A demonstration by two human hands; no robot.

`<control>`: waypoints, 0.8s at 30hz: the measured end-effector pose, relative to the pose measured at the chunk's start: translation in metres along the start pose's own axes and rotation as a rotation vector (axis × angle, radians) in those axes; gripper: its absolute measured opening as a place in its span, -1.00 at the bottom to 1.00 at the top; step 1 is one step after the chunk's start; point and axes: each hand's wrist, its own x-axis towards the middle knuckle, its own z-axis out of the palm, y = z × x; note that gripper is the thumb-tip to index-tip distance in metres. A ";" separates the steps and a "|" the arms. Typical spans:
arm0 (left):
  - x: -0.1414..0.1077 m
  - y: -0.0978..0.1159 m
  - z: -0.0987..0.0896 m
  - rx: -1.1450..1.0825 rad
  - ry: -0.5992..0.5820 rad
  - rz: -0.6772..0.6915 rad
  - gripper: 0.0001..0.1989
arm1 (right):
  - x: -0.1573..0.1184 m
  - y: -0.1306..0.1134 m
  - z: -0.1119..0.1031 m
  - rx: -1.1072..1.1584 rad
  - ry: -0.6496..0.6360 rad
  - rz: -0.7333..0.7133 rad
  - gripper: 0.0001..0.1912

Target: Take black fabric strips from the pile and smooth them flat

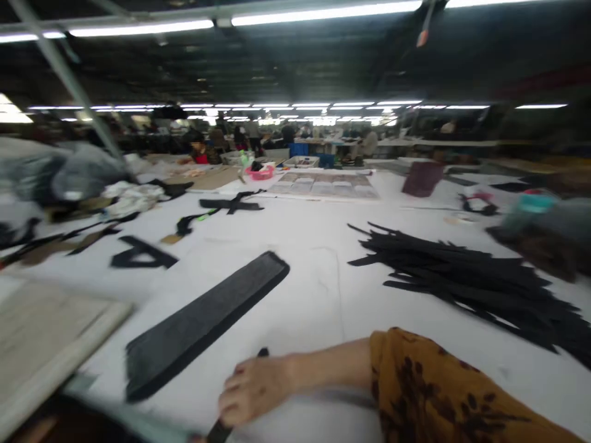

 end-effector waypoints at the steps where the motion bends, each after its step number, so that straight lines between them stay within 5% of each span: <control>1: -0.016 -0.006 -0.015 0.000 0.035 -0.047 -0.67 | -0.006 -0.004 0.002 0.098 0.071 0.081 -0.66; 4: -0.056 -0.015 -0.041 -0.061 0.037 -0.170 -0.64 | -0.027 -0.007 0.008 0.227 0.133 0.192 -0.73; 10: -0.062 -0.019 -0.033 -0.303 0.001 -0.248 -0.69 | -0.050 -0.005 0.016 0.302 0.162 0.224 -0.77; 19: -0.084 -0.062 -0.055 -0.344 0.081 -0.363 -0.66 | 0.008 -0.029 0.013 0.257 0.166 0.077 -0.79; 24: -0.101 -0.054 -0.075 -0.322 0.087 -0.375 -0.71 | 0.011 -0.027 0.012 0.256 0.173 0.005 -0.78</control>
